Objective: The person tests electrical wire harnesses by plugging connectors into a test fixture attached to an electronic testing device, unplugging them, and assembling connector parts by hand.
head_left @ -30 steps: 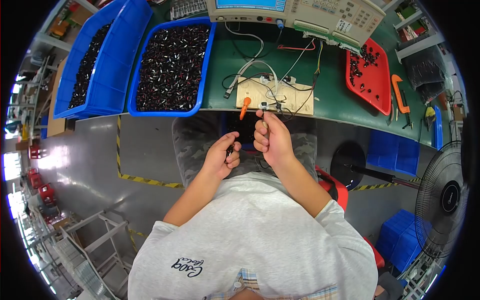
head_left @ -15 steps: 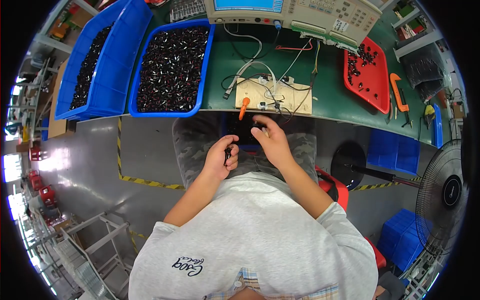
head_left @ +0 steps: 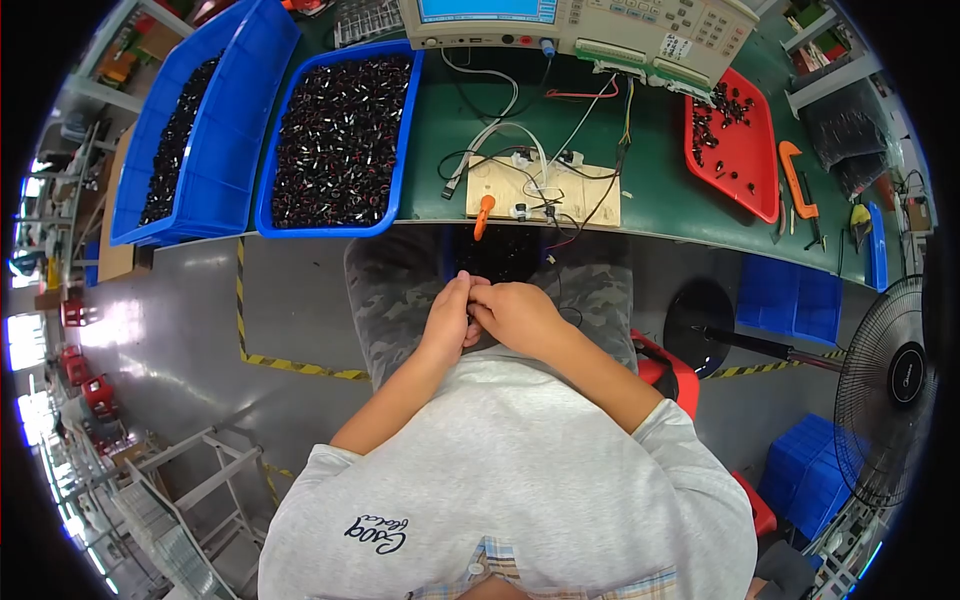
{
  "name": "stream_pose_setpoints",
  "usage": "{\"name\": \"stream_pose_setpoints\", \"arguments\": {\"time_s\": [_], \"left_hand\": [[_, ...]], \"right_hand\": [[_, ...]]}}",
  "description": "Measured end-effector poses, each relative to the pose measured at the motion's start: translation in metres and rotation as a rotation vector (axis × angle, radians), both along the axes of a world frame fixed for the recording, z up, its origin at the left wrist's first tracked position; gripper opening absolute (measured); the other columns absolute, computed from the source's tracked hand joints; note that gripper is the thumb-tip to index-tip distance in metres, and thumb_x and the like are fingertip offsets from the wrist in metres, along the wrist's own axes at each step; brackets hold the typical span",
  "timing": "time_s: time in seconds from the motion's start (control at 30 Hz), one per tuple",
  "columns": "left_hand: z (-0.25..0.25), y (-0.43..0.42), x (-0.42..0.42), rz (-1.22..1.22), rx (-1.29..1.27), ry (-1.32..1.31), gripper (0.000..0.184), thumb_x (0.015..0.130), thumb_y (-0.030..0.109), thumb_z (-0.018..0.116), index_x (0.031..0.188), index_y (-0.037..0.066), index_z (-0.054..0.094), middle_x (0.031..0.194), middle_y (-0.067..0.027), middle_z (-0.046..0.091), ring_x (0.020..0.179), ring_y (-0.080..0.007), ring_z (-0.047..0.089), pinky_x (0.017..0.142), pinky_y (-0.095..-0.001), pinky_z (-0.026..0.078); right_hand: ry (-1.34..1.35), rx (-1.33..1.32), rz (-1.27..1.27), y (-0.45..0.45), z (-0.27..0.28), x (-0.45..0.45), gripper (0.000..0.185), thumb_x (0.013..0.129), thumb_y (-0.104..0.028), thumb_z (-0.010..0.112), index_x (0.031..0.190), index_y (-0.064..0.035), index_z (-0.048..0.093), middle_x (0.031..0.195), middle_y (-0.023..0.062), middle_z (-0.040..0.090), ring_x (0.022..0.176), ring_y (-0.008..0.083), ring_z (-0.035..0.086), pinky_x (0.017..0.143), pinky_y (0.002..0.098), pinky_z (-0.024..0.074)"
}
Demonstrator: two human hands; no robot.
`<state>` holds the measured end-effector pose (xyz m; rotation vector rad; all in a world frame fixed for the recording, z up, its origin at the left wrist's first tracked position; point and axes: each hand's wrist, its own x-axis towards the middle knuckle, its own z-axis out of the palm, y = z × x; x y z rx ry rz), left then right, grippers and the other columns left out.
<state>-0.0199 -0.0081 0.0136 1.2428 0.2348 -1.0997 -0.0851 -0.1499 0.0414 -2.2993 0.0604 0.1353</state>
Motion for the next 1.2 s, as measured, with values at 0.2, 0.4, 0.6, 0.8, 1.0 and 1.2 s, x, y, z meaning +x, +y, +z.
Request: {"name": "stream_pose_setpoints", "arguments": {"time_s": [0.2, 0.4, 0.6, 0.8, 1.0, 1.2], "left_hand": [[-0.003, 0.000, -0.002, 0.018, -0.051, -0.028, 0.040, 0.110, 0.039, 0.035, 0.113, 0.005, 0.056, 0.073, -0.0035, 0.053, 0.046, -0.0084, 0.039, 0.039, -0.0237, 0.030], [0.004, 0.003, 0.005, 0.039, -0.016, -0.016, 0.039, 0.110, 0.037, 0.036, 0.112, 0.005, 0.057, 0.072, -0.0039, 0.053, 0.045, -0.0082, 0.039, 0.039, -0.0234, 0.031], [0.004, 0.005, 0.008, 0.027, -0.071, 0.056, 0.040, 0.109, 0.038, 0.039, 0.107, 0.004, 0.059, 0.070, -0.0034, 0.053, 0.044, -0.0094, 0.040, 0.039, -0.0244, 0.032], [0.009, 0.007, 0.019, 0.027, -0.226, 0.145, 0.035, 0.108, 0.037, 0.045, 0.098, 0.006, 0.059, 0.068, -0.0031, 0.052, 0.046, -0.0103, 0.043, 0.040, -0.0255, 0.033], [0.012, 0.005, 0.026, 0.003, -0.430, 0.324, 0.029, 0.106, 0.033, 0.047, 0.101, 0.006, 0.059, 0.069, -0.0016, 0.055, 0.049, -0.0085, 0.045, 0.043, -0.0245, 0.034], [0.015, 0.006, 0.020, 0.027, -0.569, 0.372, 0.022, 0.107, 0.030, 0.048, 0.106, 0.010, 0.057, 0.083, -0.0002, 0.056, 0.051, -0.0057, 0.043, 0.045, -0.0211, 0.034]], "right_hand": [[-0.001, 0.036, -0.022, -0.004, -0.006, 0.003, 0.021, 0.093, -0.017, 0.057, 0.112, -0.0082, 0.063, 0.084, 0.0144, 0.070, 0.076, 0.0360, 0.068, 0.065, 0.0475, 0.0524], [0.003, -0.079, 0.120, -0.007, 0.007, 0.001, 0.021, 0.092, -0.014, 0.056, 0.110, -0.0084, 0.065, 0.081, 0.0122, 0.071, 0.074, 0.0335, 0.069, 0.063, 0.0453, 0.0532], [-0.070, -0.069, 0.090, -0.007, 0.013, 0.003, 0.018, 0.094, -0.014, 0.056, 0.110, -0.0098, 0.063, 0.079, 0.0108, 0.070, 0.074, 0.0328, 0.069, 0.062, 0.0446, 0.0527], [-0.125, 0.109, -0.120, -0.008, 0.013, 0.004, 0.018, 0.097, -0.018, 0.058, 0.112, -0.0081, 0.060, 0.084, 0.0132, 0.071, 0.077, 0.0328, 0.070, 0.064, 0.0428, 0.0530], [-0.083, 0.593, -0.311, -0.007, 0.001, 0.002, 0.021, 0.099, -0.014, 0.059, 0.119, -0.0059, 0.061, 0.087, 0.0096, 0.070, 0.079, 0.0178, 0.069, 0.073, 0.0301, 0.0522], [-0.009, 0.864, -0.342, -0.007, 0.012, 0.001, 0.020, 0.099, -0.007, 0.061, 0.119, -0.0019, 0.061, 0.098, 0.0024, 0.065, 0.089, 0.0071, 0.061, 0.079, 0.0233, 0.0507]]}}
